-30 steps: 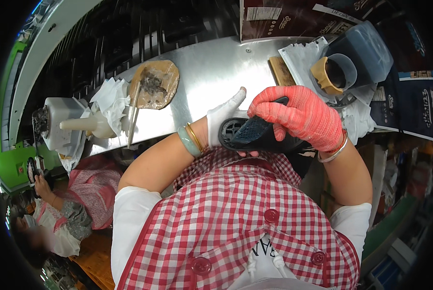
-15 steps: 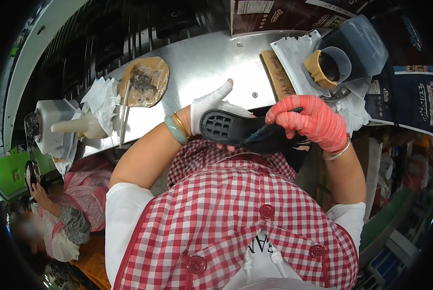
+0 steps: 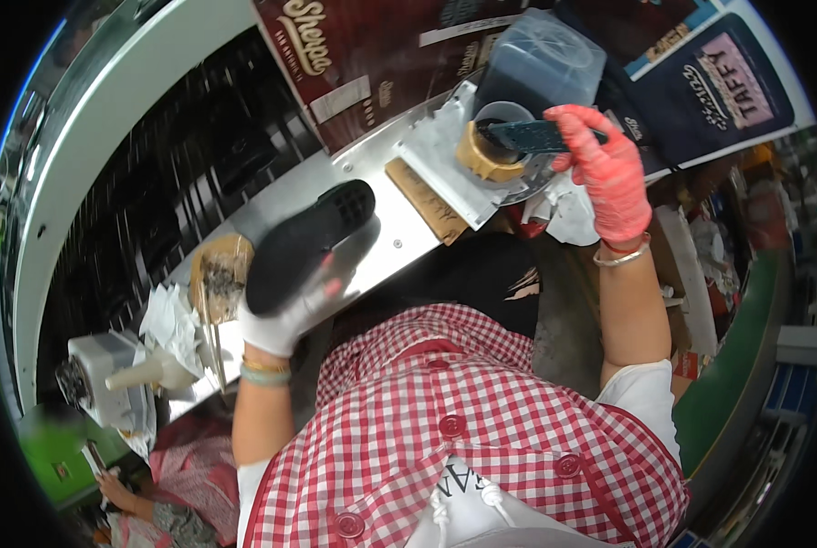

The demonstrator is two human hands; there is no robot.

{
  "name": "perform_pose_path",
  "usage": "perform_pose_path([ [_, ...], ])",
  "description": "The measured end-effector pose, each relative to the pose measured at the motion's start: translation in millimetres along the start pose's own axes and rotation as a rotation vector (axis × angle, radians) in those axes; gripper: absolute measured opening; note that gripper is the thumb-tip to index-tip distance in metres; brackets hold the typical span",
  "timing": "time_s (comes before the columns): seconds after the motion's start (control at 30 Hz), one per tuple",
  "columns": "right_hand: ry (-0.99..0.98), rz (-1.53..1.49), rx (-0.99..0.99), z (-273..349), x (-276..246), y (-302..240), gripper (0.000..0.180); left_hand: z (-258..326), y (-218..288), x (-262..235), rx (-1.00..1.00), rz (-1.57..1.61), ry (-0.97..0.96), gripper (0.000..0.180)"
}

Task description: The person scrubs the soles of black slip-on shoes with a blue brush and a dark liquid solution. They repeatedly dip the brush into a container of liquid and scrub the shoe soles, then place the shoes on a conveyor belt. The person also uses a white stick to stir the liquid in the container.

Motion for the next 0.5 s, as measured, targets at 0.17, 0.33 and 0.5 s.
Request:
perform_pose_path([
  [0.17,0.014,0.079,0.055,-14.6,-5.0,34.9,0.027,32.4,-64.3,3.4,-0.239,0.603,0.22,0.064],
  [0.33,-0.013,0.084,0.092,-22.9,-3.1,46.3,0.028,40.9,-70.9,8.7,-0.267,0.599,0.158,0.057],
  [0.5,-0.032,0.02,0.157,-23.1,-19.5,51.7,0.026,15.7,-64.4,21.2,-0.205,0.62,0.087,0.049],
])
Point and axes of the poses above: each hand's wrist, its own z-axis away from the middle knuckle, its own x-axis out of the palm, y = z × x, the point moved 4 cm from there along -z, towards the middle knuckle, and after that the axes turned 2 degrees about -y, right-handed, at the moved point
